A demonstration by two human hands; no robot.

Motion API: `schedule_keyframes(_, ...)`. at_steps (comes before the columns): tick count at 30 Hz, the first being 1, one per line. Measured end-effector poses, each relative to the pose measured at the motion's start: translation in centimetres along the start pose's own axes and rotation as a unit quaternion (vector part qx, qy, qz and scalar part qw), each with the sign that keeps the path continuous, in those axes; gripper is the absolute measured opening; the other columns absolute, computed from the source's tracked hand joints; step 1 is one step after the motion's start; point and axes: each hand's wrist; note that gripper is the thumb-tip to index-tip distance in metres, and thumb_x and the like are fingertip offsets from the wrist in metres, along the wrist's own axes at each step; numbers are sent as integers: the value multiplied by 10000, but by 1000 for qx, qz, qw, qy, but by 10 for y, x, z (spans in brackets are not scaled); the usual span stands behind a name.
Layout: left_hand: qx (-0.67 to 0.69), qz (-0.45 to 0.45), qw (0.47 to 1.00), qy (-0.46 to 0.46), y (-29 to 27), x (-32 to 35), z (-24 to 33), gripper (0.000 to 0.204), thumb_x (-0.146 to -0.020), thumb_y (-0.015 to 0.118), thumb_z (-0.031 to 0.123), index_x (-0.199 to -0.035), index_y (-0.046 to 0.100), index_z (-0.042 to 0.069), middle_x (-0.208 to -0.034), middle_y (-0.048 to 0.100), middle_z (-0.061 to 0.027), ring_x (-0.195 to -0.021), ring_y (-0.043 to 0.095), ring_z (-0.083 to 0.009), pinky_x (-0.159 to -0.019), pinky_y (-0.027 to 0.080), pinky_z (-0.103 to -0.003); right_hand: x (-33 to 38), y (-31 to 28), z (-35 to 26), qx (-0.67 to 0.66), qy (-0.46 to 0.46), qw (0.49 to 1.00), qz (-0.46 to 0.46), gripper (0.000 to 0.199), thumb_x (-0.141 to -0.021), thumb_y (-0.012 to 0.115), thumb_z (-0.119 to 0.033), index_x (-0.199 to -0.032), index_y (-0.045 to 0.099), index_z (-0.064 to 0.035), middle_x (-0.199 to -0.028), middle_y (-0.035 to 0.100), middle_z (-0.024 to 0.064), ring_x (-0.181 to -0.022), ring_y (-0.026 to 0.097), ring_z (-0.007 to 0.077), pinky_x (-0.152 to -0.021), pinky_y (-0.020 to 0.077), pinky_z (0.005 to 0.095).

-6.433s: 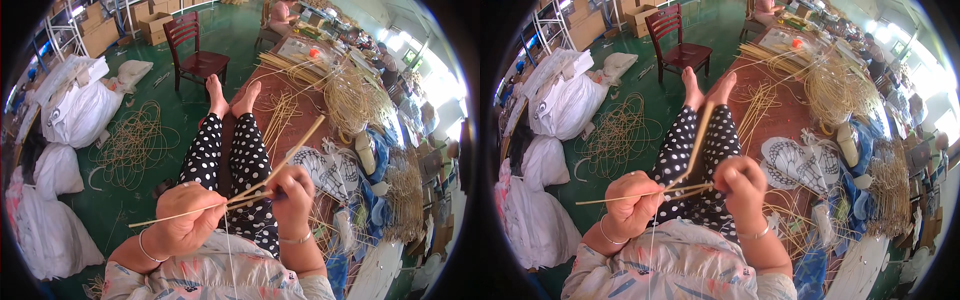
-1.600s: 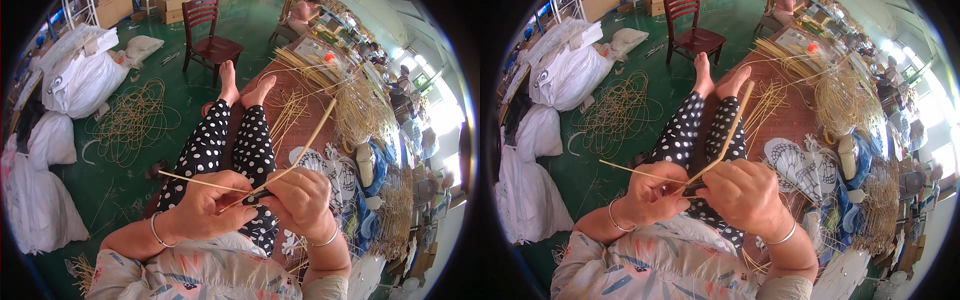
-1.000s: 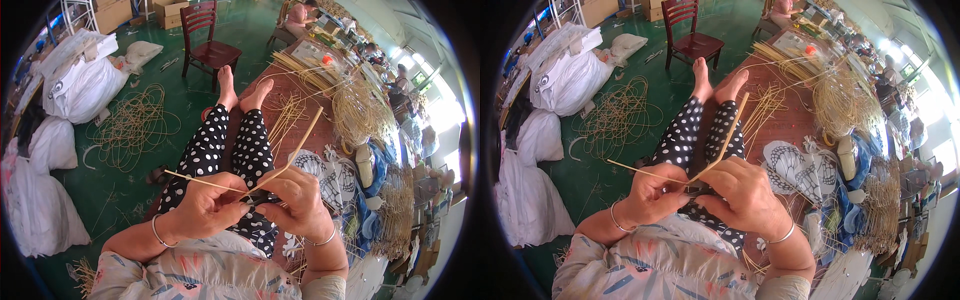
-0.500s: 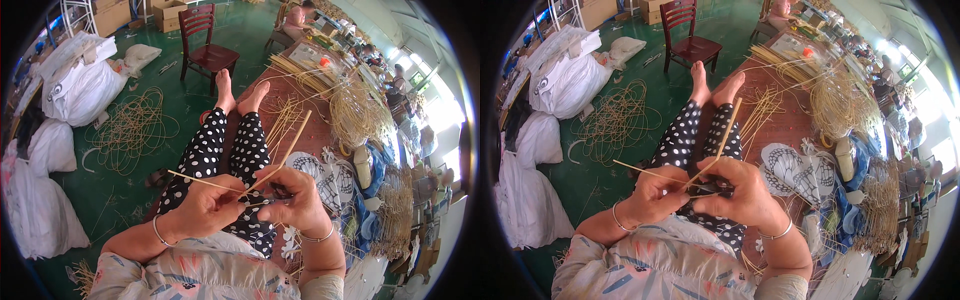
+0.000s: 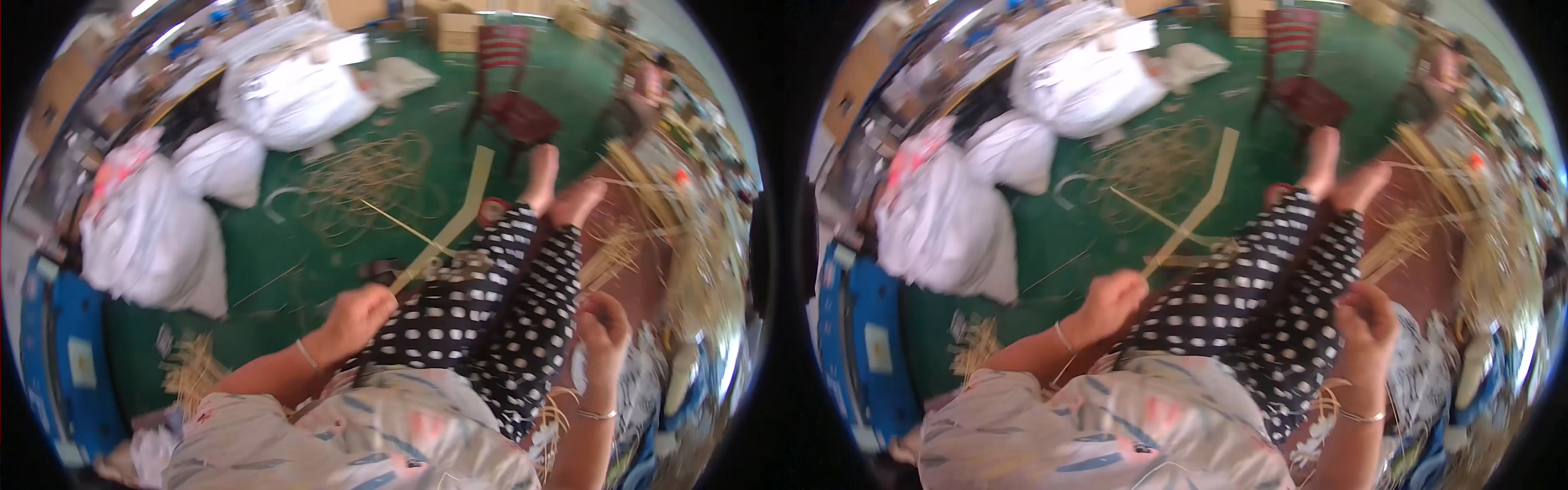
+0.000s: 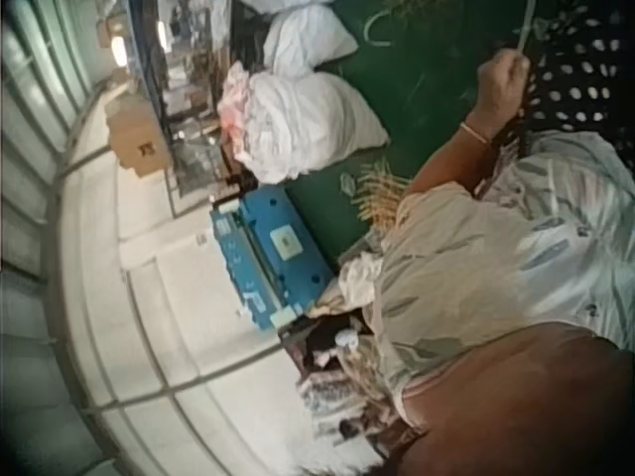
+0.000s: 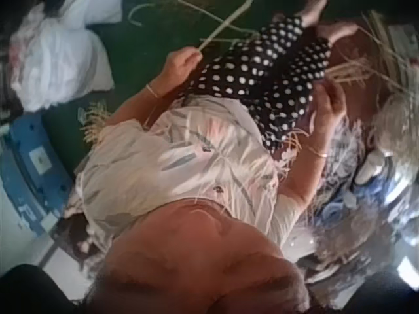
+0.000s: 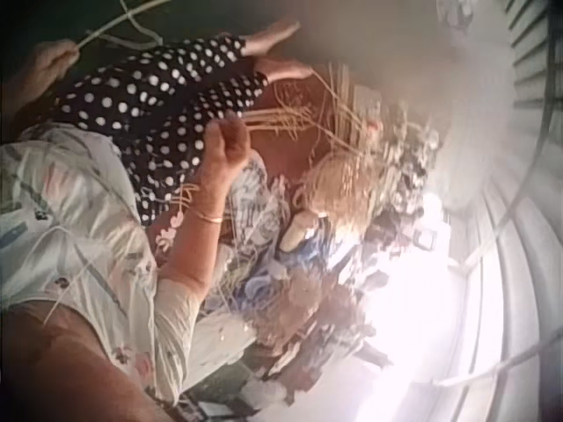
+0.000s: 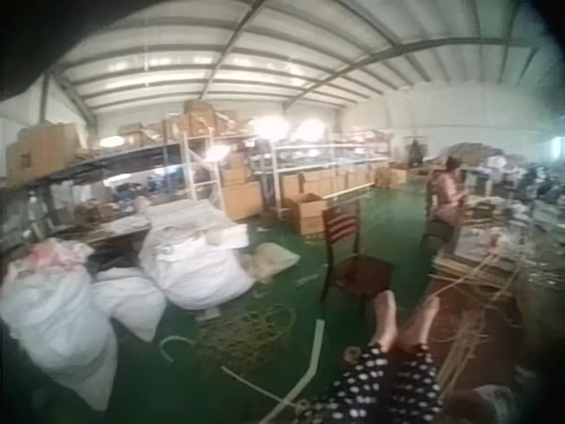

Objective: The person sits at a table in a workshop and weaves thin bamboo strips together by hand. They manipulate the strips to form a pattern, occasionally picking up new pieces from a pile on the table.

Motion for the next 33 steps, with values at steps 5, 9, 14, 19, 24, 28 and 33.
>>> schedule_keyframes(5, -300, 219, 888, -272, -123, 130, -180, 191, -806, 481, 160, -680, 509, 19, -649, 555, -132, -604, 561, -303, -541, 428, -412, -16, -33, 43, -1, 79, 996, 33, 136, -793, 561, -122, -894, 565, -31, -643, 532, -17, -486, 424, 34, -432, 313, 149)
schedule_keyframes(9, -623, 46, 667, -407, -203, 298, -246, 108, -735, 505, 120, -707, 584, 52, -764, 575, -147, -736, 577, -316, -589, 460, -418, -18, -72, 83, 3, 89, 993, 83, 129, -813, 562, -149, -885, 563, -42, -628, 539, -2, -485, 453, 42, -406, 332, 155)
schedule_keyframes(14, -553, 14, 684, -477, -206, 329, -250, 103, -745, 521, 121, -774, 572, 36, -783, 574, -145, -740, 573, -295, -613, 458, -401, -11, -89, 88, -20, 107, 978, 177, 163, -774, 551, -128, -895, 582, -24, -756, 531, 27, -646, 511, 108, -512, 413, 244)
schedule_keyframes(19, -466, 21, 753, -465, -156, 307, -222, 135, -754, 538, 121, -842, 561, 20, -802, 573, -144, -744, 570, -274, -638, 456, -385, -7, -107, 119, 63, 151, 969, 183, 232, -738, 533, -140, -927, 588, -17, -626, 549, 32, -510, 479, 105, -465, 403, 255)
schedule_keyframes(24, -413, -17, 836, -360, -138, 183, -221, 187, -764, 554, 121, -910, 549, 5, -821, 571, -143, -748, 566, -253, -662, 454, -369, 62, -122, 191, 164, 294, 917, 216, 334, -767, 605, -280, -919, 605, 17, -737, 615, 99, -638, 579, 155, -584, 459, 276)
schedule_keyframes(28, -342, -59, 896, -275, -101, 96, -214, 233, -771, 566, 121, -964, 539, -8, -836, 570, -141, -751, 563, -236, -682, 453, -356, 91, -120, 200, 363, 300, 856, 212, 386, -746, 593, -362, -922, 590, -18, -863, 611, 205, -858, 579, 347, -757, 440, 401)
schedule_keyframes(33, -216, -54, 960, -169, -32, 24, -170, 218, -772, 587, 62, -959, 521, -30, -788, 554, -112, -694, 530, -178, -661, 451, -298, 86, -157, 214, 409, 282, 803, 329, 319, -777, 540, -287, -982, 555, -44, -897, 609, 198, -867, 568, 365, -749, 434, 431)
Point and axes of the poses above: each hand's wrist, its own x-axis away from the middle knuckle, its own y-axis out of the palm, z = x × y
